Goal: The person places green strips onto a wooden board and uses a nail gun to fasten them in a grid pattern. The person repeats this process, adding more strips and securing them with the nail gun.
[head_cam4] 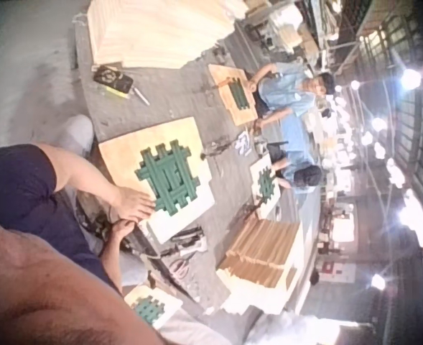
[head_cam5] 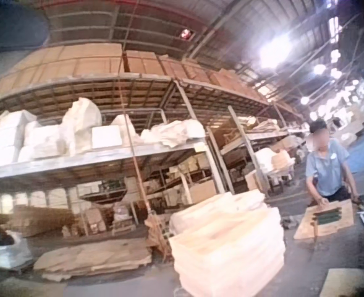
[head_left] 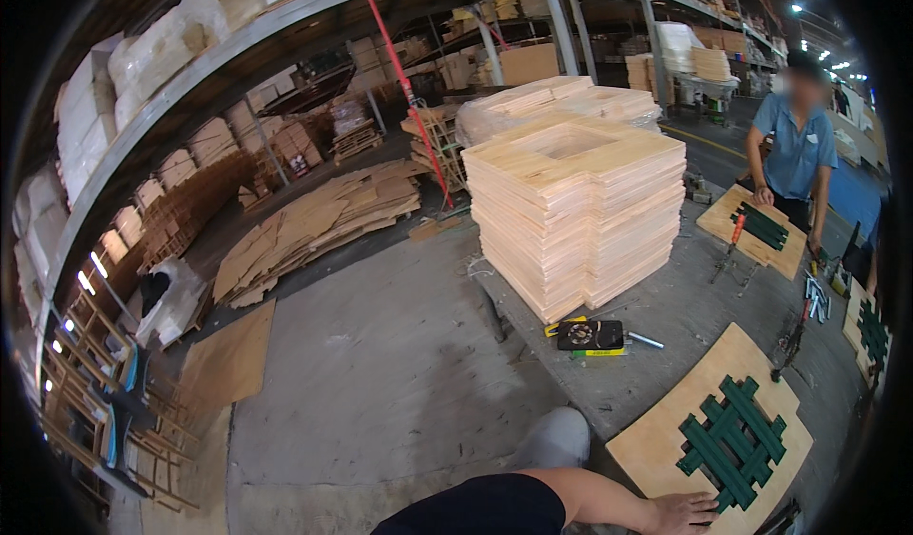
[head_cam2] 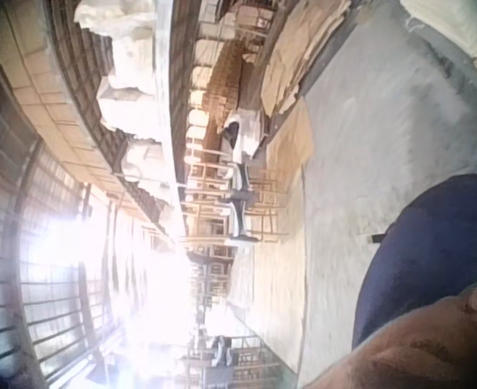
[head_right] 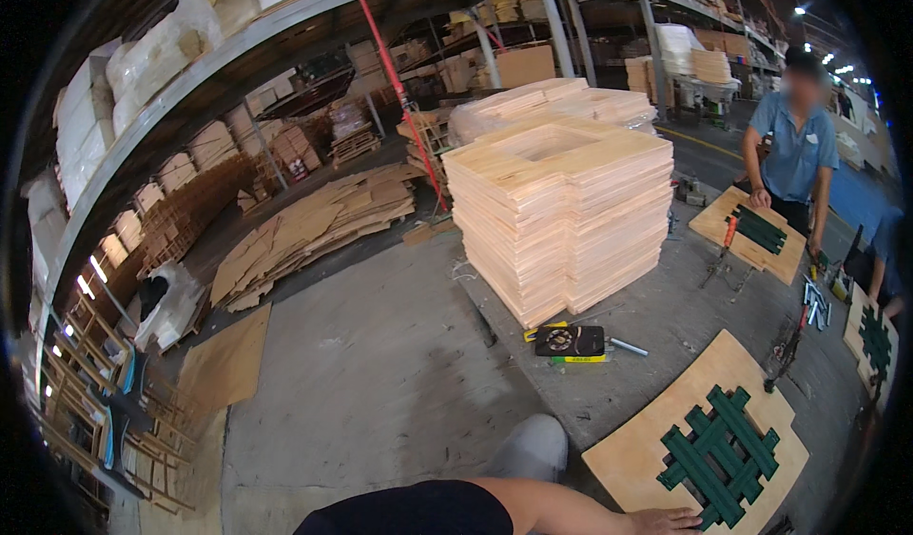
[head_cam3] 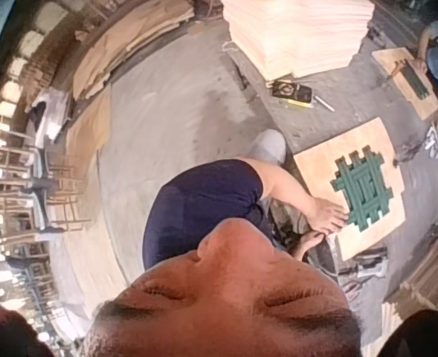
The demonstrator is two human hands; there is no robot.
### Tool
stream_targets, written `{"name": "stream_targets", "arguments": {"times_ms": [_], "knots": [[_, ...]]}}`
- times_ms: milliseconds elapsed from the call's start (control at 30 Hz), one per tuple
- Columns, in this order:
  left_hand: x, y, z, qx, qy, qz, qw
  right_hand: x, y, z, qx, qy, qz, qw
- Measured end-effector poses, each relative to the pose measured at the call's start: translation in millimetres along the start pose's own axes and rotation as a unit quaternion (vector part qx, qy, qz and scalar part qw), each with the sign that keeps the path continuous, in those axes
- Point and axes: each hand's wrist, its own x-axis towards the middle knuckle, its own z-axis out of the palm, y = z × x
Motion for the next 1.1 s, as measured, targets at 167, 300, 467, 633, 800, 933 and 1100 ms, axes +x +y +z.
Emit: {"name": "stream_targets", "arguments": {"times_ms": [167, 300, 467, 633, 800, 933, 1100], "knots": [[3.2, 3.0, 3.9, -0.002, -0.028, 0.017, 0.999, -5.4, 3.9, -4.1, -0.007, 0.008, 0.005, 1.0], [-15.0, -7.7, 11.4, -0.116, -0.157, -0.095, 0.976, -1.0, 10.4, 5.3, -0.066, -0.074, 0.048, 0.994], [34.7, -13.0, -3.6, -0.206, -0.293, -0.009, 0.934, 8.6, 60.3, -21.9, 0.077, 0.057, 0.065, 0.993], [13.6, -23.6, -13.2, -0.116, -0.367, -0.012, 0.923, 3.6, -2.5, -8.5, -0.036, -0.043, 0.039, 0.998], [17.8, -14.5, -5.4, -0.076, -0.353, 0.013, 0.933, 2.1, -3.0, -18.4, -0.03, -0.021, 0.046, 0.998], [16.5, -14.1, 5.2, -0.055, -0.341, 0.047, 0.937, -6.2, -10.3, -21.6, -0.029, -0.009, 0.047, 0.998], [5.6, -20.2, 1.2, -0.05, -0.313, 0.021, 0.948, -22.9, -55.1, -32.6, 0.075, -0.097, 0.192, 0.974]]}}
